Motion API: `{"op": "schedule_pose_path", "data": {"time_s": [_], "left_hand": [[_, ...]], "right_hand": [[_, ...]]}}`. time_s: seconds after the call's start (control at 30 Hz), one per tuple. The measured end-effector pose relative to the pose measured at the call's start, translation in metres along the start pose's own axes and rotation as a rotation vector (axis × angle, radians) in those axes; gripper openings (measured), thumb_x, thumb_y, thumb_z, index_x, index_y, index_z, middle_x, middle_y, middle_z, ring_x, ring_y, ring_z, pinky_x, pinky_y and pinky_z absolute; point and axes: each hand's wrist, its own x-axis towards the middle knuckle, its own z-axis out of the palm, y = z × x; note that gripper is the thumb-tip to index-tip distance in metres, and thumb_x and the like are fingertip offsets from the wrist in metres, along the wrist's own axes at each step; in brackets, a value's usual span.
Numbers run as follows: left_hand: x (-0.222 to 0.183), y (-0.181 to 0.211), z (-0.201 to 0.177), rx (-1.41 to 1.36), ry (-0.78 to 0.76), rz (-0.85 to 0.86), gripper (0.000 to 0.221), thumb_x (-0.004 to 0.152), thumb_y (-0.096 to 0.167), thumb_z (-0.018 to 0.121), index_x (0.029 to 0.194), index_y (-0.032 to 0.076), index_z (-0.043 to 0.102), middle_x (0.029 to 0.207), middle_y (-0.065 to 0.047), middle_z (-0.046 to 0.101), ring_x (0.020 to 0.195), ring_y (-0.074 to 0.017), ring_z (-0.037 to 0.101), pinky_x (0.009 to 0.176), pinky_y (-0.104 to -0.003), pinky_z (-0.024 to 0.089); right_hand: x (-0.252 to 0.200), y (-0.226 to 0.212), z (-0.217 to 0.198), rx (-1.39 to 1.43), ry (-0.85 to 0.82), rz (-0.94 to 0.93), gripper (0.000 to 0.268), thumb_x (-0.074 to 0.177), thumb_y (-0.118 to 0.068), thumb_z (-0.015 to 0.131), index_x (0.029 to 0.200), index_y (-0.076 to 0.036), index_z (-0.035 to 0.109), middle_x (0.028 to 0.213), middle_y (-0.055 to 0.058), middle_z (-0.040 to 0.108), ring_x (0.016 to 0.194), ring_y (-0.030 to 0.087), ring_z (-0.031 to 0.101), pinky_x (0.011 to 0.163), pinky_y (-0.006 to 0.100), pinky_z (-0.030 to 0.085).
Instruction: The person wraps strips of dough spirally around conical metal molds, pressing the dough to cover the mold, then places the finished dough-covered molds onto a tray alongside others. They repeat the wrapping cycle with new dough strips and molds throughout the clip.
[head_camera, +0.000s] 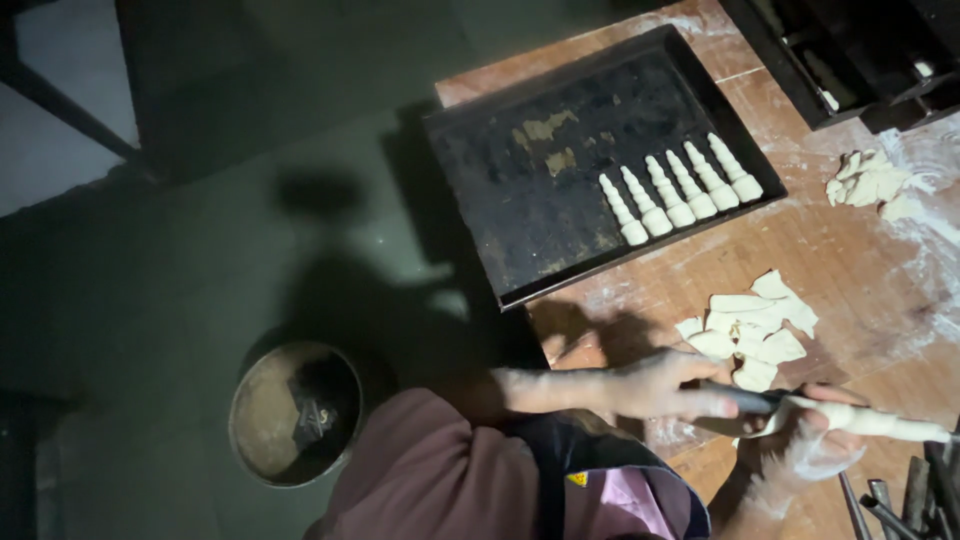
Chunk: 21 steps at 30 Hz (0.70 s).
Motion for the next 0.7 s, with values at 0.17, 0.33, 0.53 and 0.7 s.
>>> {"op": "schedule_pose_path", "data": {"time_s": [0.17, 0.33, 0.53, 0.7], "left_hand": [[0.003, -0.004, 0.003, -1.004, -0.297, -0.651, 0.035, 0.108, 0.036, 0.061, 0.115, 0.002, 0.06, 0.07, -0.002, 0.062, 0.057, -0.011, 0.06, 0.044, -0.029, 0.048], [-0.002, -0.024, 0.012, -0.148, -0.007, -0.178, 0.04, 0.108, 0.046, 0.051, 0.117, 0.008, 0.054, 0.08, -0.005, 0.06, 0.067, -0.0149, 0.059, 0.056, -0.03, 0.049], [-0.001, -0.013, 0.003, -1.03, -0.245, -0.424, 0.041, 0.112, 0.037, 0.061, 0.108, -0.004, 0.061, 0.077, -0.009, 0.063, 0.065, -0.0189, 0.062, 0.051, -0.032, 0.051], [0.005, -0.019, 0.01, 0.0, 0.126, 0.16, 0.043, 0.111, 0.05, 0.055, 0.109, 0.006, 0.056, 0.09, -0.008, 0.06, 0.079, -0.0213, 0.06, 0.065, -0.034, 0.051]], "right_hand": [[0.001, 0.024, -0.005, 0.113, -0.119, -0.001, 0.062, 0.104, -0.053, 0.076, 0.114, 0.006, 0.058, 0.093, 0.01, 0.064, 0.081, 0.015, 0.062, 0.073, 0.024, 0.05], [0.008, 0.003, 0.005, 0.134, -0.074, 0.071, 0.061, 0.103, -0.05, 0.081, 0.116, 0.006, 0.06, 0.088, 0.009, 0.065, 0.073, 0.014, 0.062, 0.068, 0.024, 0.05], [-0.001, 0.018, -0.002, 0.103, -0.128, 0.045, 0.066, 0.102, -0.054, 0.081, 0.115, 0.006, 0.059, 0.087, 0.007, 0.063, 0.075, 0.013, 0.061, 0.069, 0.024, 0.049], [0.004, 0.016, -0.002, -0.092, -0.053, -0.005, 0.064, 0.105, -0.054, 0.079, 0.109, 0.007, 0.063, 0.093, 0.008, 0.066, 0.08, 0.014, 0.062, 0.074, 0.024, 0.049]]}}
